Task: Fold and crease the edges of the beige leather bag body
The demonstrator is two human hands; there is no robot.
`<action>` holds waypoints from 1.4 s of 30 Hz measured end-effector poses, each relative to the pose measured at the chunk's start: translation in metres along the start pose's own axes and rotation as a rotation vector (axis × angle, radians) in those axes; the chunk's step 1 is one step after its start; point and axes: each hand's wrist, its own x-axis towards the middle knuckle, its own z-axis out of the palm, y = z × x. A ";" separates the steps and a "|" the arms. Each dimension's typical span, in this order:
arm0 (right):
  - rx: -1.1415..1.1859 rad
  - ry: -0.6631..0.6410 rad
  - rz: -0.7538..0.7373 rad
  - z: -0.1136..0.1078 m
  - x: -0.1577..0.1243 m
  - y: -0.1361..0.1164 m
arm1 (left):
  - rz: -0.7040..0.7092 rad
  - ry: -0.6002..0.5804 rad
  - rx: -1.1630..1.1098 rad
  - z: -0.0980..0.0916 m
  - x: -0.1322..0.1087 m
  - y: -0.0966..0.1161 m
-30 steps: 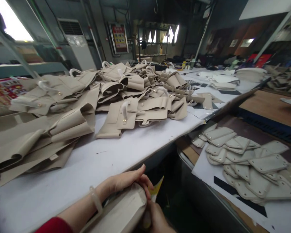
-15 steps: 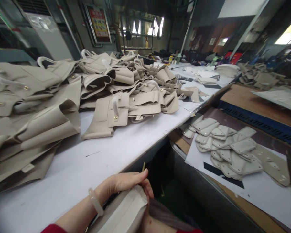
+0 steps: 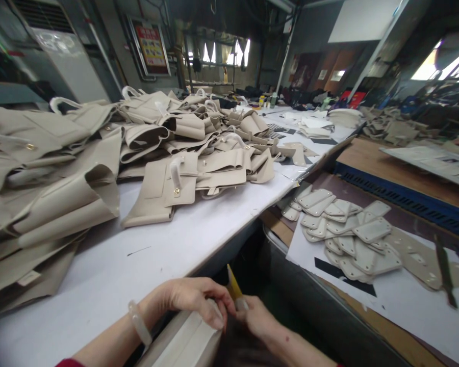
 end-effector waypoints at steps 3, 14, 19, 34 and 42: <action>-0.031 0.019 -0.066 -0.063 -0.020 -0.013 | -0.026 -0.040 -0.035 -0.002 0.006 -0.006; -0.334 -0.472 0.256 -0.050 -0.075 -0.100 | -0.045 0.030 -0.027 -0.001 0.008 -0.007; -0.439 -0.379 0.085 -0.036 -0.067 -0.106 | -0.053 0.025 0.070 -0.004 0.008 -0.005; -0.284 -0.382 0.175 -0.030 -0.064 -0.099 | -0.071 0.064 0.113 -0.002 0.006 0.001; -0.270 -0.477 0.209 -0.028 -0.058 -0.083 | -0.065 0.079 0.133 -0.003 0.004 0.004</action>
